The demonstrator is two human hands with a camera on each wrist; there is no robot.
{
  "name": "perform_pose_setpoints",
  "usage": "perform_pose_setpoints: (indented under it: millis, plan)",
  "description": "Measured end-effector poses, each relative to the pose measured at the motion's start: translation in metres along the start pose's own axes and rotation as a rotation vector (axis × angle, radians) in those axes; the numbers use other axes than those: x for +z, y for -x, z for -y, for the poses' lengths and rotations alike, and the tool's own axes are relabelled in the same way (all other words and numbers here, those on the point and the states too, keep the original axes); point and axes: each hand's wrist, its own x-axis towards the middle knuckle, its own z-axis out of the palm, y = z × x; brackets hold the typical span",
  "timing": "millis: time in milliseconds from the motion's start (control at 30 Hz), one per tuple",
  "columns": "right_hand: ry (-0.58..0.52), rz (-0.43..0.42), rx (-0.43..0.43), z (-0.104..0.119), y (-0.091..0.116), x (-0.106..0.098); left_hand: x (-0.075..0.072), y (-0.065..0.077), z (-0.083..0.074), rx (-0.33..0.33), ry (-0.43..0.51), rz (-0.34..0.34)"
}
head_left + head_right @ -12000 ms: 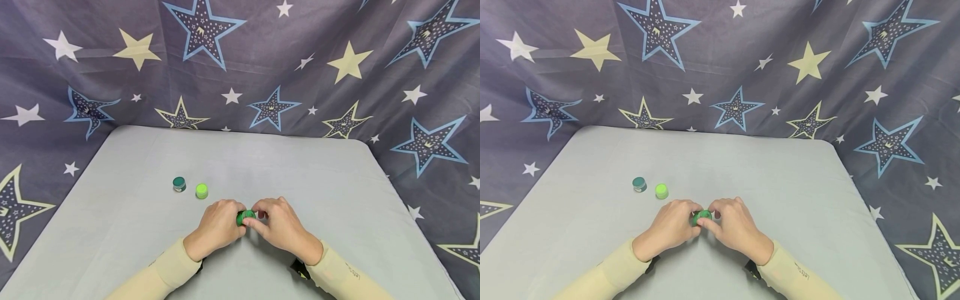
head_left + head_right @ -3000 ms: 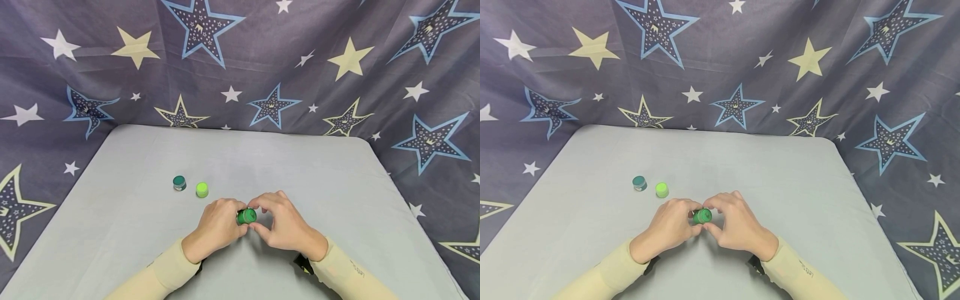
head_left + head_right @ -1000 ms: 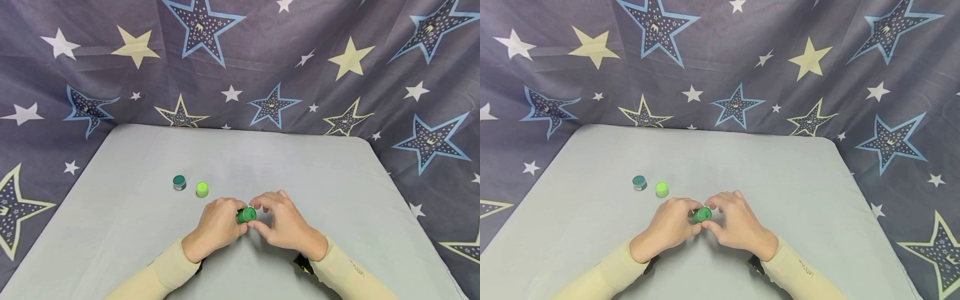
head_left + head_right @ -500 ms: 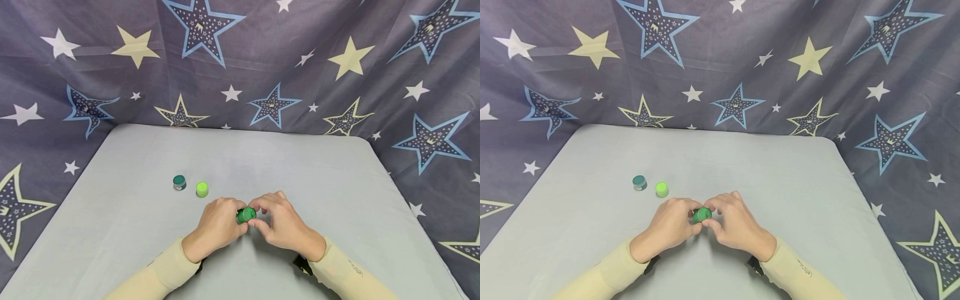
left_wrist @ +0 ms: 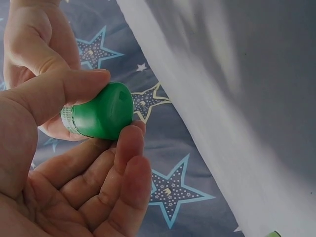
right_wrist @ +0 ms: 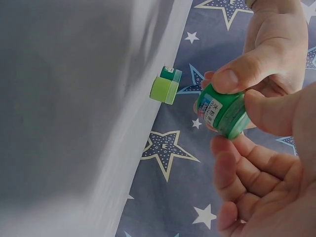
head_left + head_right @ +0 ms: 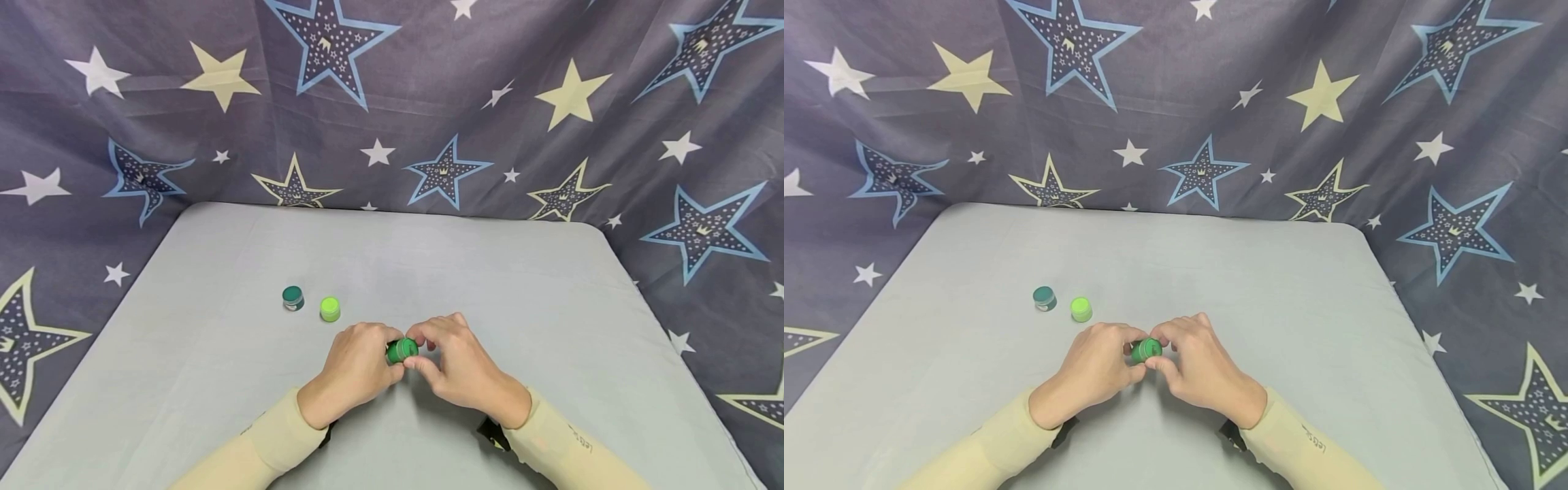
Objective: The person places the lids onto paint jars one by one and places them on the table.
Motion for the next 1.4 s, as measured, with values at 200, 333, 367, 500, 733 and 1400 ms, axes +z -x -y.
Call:
perform_pose_setpoints:
  millis: [200,333,367,500,733,1400]
  plan:
    - [-0.001,0.0,0.0,0.001,0.0,-0.002,0.001,0.0,0.0,-0.002,-0.009,0.001]
    - [0.01,-0.009,0.006,0.0,0.0,-0.004,0.001,0.001,0.001,-0.004,-0.006,-0.002]
    - [0.013,-0.017,0.004,0.0,0.0,-0.004,0.0,0.001,0.001,-0.004,-0.006,-0.003]
    - [0.025,-0.039,0.009,-0.001,0.0,-0.006,0.0,0.001,0.002,-0.008,-0.017,-0.016]
    - [0.034,-0.047,0.016,-0.001,-0.001,-0.008,-0.002,0.001,0.004,-0.032,-0.038,-0.046]
    - [0.079,-0.062,0.051,-0.007,0.0,-0.014,-0.018,0.009,0.026,-0.145,-0.087,-0.04]
